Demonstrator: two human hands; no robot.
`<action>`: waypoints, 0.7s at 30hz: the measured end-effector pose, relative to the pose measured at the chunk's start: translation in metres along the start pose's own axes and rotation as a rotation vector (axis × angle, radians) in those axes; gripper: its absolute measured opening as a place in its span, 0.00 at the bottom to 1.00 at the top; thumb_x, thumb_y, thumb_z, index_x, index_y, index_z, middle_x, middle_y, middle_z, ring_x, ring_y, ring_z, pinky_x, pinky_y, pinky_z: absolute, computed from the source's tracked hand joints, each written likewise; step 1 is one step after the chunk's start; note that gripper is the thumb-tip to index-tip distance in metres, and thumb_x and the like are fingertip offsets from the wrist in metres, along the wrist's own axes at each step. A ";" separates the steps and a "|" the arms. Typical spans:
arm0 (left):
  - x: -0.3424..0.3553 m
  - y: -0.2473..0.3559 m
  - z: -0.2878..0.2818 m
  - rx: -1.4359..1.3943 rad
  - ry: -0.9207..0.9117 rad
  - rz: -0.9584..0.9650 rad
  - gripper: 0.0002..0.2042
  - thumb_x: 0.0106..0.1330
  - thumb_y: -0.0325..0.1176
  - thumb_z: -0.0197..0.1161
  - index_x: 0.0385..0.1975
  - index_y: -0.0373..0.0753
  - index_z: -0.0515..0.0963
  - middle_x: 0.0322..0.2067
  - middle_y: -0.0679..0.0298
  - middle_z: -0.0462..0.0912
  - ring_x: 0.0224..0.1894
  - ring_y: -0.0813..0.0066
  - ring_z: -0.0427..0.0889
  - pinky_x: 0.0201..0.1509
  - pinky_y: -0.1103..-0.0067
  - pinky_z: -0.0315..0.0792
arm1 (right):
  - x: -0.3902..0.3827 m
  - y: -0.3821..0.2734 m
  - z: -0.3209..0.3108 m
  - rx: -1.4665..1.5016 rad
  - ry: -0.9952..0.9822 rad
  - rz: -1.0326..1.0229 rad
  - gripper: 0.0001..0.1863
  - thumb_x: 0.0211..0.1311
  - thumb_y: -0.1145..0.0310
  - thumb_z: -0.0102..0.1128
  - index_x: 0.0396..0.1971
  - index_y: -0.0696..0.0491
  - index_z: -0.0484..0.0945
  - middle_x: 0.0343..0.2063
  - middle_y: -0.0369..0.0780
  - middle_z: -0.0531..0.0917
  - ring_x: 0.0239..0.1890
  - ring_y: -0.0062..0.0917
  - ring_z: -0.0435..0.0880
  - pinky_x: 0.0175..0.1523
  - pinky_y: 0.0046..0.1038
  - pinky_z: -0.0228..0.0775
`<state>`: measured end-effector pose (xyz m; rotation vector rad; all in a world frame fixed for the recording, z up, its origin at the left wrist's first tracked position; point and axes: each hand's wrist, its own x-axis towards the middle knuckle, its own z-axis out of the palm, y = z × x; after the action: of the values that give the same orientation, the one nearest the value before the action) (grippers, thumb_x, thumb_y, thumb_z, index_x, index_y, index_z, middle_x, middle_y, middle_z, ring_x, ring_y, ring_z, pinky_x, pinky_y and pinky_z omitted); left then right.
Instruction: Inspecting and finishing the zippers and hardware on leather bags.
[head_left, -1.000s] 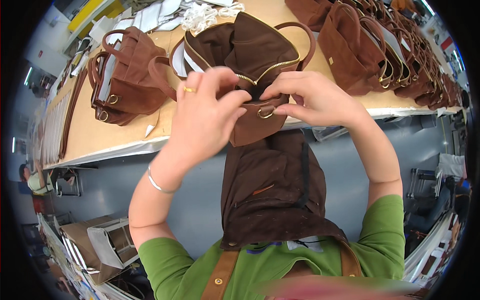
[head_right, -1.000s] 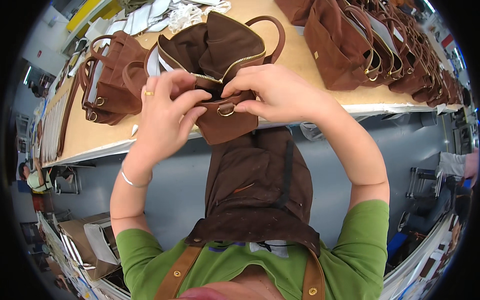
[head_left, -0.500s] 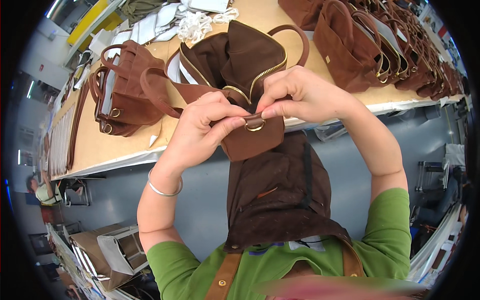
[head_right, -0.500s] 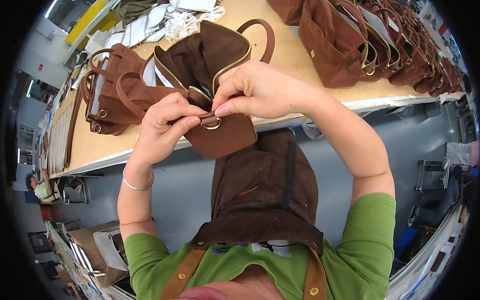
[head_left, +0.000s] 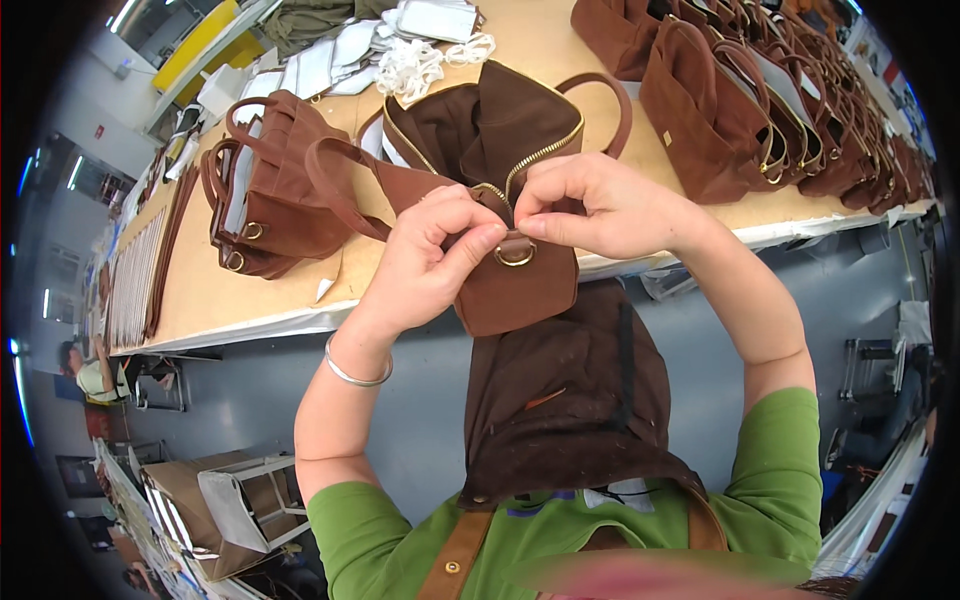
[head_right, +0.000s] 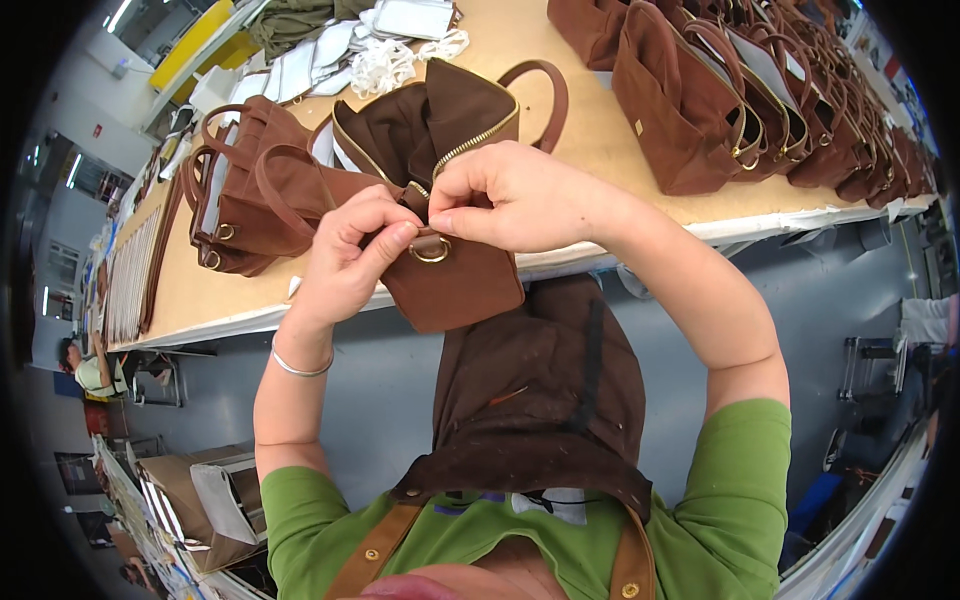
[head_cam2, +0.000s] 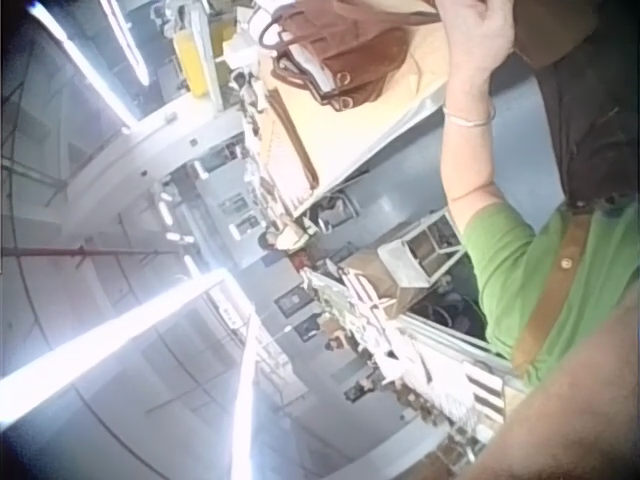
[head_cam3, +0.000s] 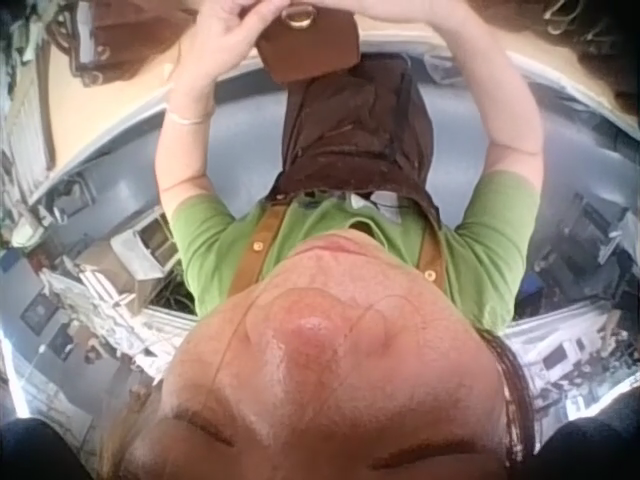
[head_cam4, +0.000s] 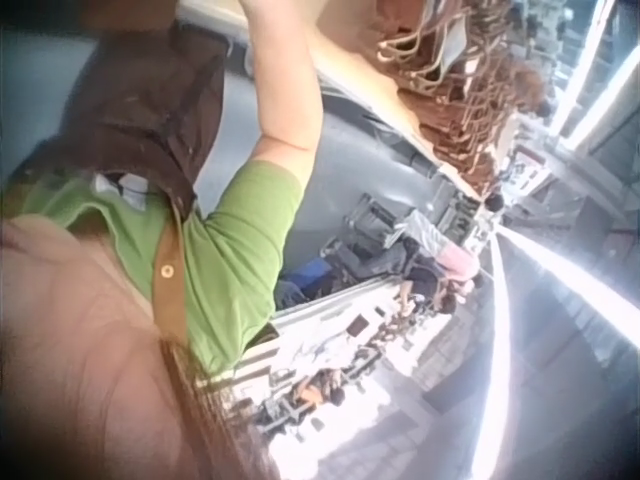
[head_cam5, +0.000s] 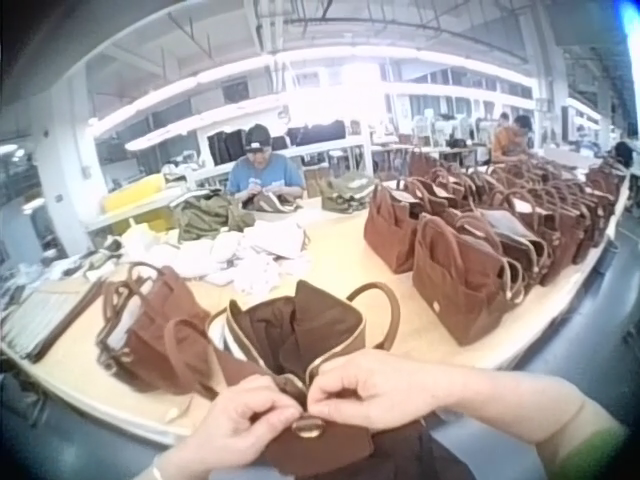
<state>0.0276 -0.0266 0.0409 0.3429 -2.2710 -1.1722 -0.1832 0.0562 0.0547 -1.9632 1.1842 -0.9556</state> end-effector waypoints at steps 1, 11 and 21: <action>0.000 -0.001 0.000 0.026 0.010 0.015 0.04 0.63 0.28 0.61 0.28 0.36 0.79 0.21 0.65 0.71 0.29 0.71 0.68 0.36 0.77 0.64 | 0.002 -0.001 0.000 -0.006 0.002 -0.010 0.10 0.60 0.64 0.61 0.30 0.56 0.80 0.24 0.37 0.78 0.27 0.22 0.75 0.35 0.25 0.67; -0.008 -0.006 0.019 0.206 -0.006 0.077 0.03 0.60 0.28 0.62 0.27 0.36 0.78 0.21 0.63 0.72 0.28 0.66 0.69 0.35 0.74 0.64 | -0.012 0.001 0.018 -0.149 0.075 0.091 0.07 0.55 0.69 0.63 0.25 0.57 0.80 0.23 0.41 0.79 0.28 0.33 0.80 0.33 0.31 0.69; -0.005 -0.014 0.025 0.339 0.097 0.151 0.02 0.57 0.25 0.63 0.25 0.36 0.78 0.22 0.61 0.72 0.29 0.62 0.70 0.35 0.71 0.66 | -0.018 0.022 0.029 -0.045 0.221 0.051 0.05 0.57 0.72 0.63 0.27 0.57 0.81 0.20 0.36 0.73 0.24 0.22 0.70 0.29 0.25 0.62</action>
<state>0.0169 -0.0156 0.0161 0.3405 -2.3614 -0.6795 -0.1746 0.0686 0.0166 -1.8888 1.3813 -1.1508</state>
